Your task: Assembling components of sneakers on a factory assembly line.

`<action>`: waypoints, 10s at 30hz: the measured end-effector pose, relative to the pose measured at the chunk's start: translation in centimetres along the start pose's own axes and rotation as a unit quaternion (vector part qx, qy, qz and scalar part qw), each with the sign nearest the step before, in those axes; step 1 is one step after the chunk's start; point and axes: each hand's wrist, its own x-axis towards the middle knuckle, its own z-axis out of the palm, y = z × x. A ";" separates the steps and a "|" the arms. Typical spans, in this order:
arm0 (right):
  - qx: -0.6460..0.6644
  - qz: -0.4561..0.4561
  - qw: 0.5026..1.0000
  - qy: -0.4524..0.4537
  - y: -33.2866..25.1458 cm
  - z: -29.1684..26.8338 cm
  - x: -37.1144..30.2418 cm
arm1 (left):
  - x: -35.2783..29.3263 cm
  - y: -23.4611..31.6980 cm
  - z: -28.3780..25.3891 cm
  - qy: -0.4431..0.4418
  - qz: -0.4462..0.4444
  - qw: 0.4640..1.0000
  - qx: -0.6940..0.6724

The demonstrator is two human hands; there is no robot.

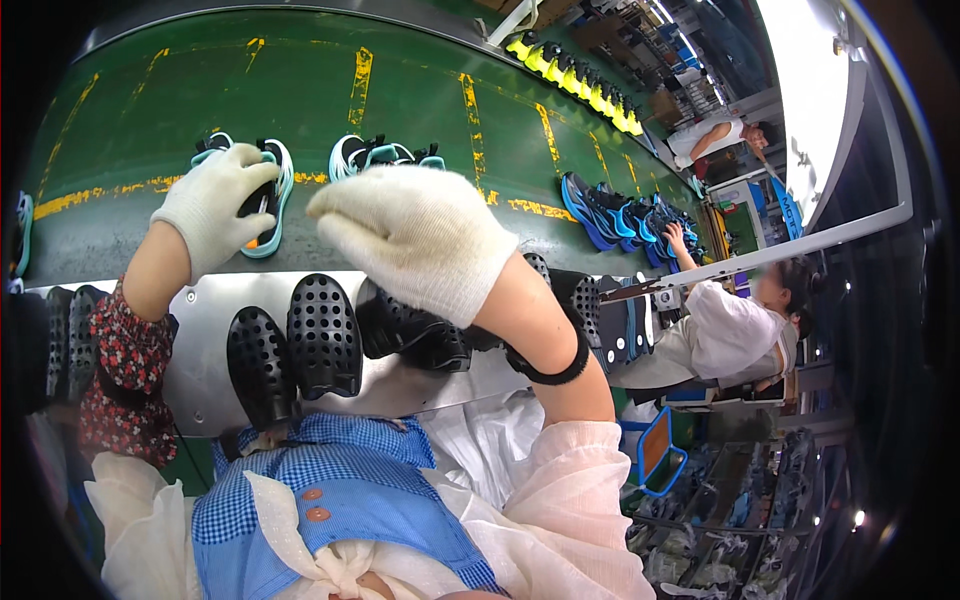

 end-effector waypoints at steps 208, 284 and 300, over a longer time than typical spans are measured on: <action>-0.037 -0.111 0.986 -0.120 -1.3 8.4 -5.1 | 0.1 -10.3 11.7 0.061 -0.340 0.926 0.150; -0.117 0.222 0.934 -0.252 10.4 6.8 5.4 | 2.7 -5.3 13.3 -0.123 -0.162 0.977 -0.062; -0.139 0.203 0.931 -0.271 6.4 8.3 5.6 | -1.4 -5.2 13.6 0.108 -0.237 0.954 -0.150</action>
